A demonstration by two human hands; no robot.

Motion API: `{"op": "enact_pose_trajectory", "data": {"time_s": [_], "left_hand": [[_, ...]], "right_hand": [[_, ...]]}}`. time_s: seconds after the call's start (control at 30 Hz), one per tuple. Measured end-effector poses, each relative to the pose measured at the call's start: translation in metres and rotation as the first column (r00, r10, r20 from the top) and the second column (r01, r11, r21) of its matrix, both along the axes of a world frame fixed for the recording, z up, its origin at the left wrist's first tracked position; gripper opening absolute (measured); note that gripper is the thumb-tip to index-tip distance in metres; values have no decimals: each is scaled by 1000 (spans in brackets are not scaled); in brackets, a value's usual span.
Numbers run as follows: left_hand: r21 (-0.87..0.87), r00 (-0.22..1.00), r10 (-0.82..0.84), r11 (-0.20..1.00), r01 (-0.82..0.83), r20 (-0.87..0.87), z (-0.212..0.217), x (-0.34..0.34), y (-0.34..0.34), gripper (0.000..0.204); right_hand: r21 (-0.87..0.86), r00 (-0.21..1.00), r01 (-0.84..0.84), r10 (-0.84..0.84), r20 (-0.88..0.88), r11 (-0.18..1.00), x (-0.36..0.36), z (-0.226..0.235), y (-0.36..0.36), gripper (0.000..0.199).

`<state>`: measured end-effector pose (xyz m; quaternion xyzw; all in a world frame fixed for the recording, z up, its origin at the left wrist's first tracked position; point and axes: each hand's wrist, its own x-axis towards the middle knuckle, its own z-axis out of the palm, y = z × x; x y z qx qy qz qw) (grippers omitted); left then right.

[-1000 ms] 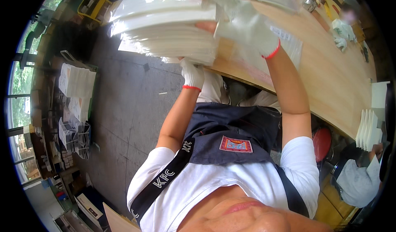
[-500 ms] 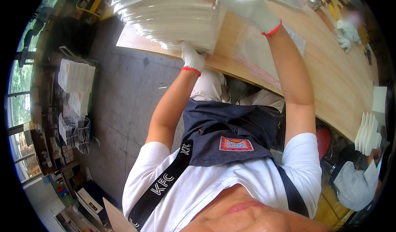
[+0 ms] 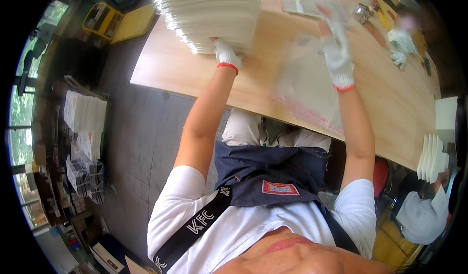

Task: The person places white rectangular sheets into clear plastic bags on a wooden table. They repeatedly pick up a sheet, insert it into a bag, and seal the bag before moving it aside. The process is repetitive and involves handling stacks of sheets and bags.

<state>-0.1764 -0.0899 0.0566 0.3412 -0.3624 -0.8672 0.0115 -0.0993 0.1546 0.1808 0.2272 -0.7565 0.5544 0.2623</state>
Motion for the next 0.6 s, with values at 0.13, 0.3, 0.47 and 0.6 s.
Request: {"op": "enact_pose_trajectory", "data": {"time_s": [0.13, 0.3, 0.47, 0.6], "left_hand": [[41, 999, -4, 999, 6, -41, -5, -39, -13, 83], [-4, 985, -79, 997, 79, -151, 6, -74, -6, 79], [-48, 964, -152, 988, 145, -218, 0, -111, 4, 75], [-79, 940, -210, 977, 196, -268, -19, -151, -6, 73]], "right_hand": [[236, 901, 382, -417, 122, 893, 59, -85, 85, 37], [551, 507, 695, -858, 79, 461, 182, -164, 189, 31], [757, 366, 626, -928, -72, 189, 238, -201, 212, 33], [719, 405, 664, -907, -112, 208, 229, -193, 204, 37]]}}
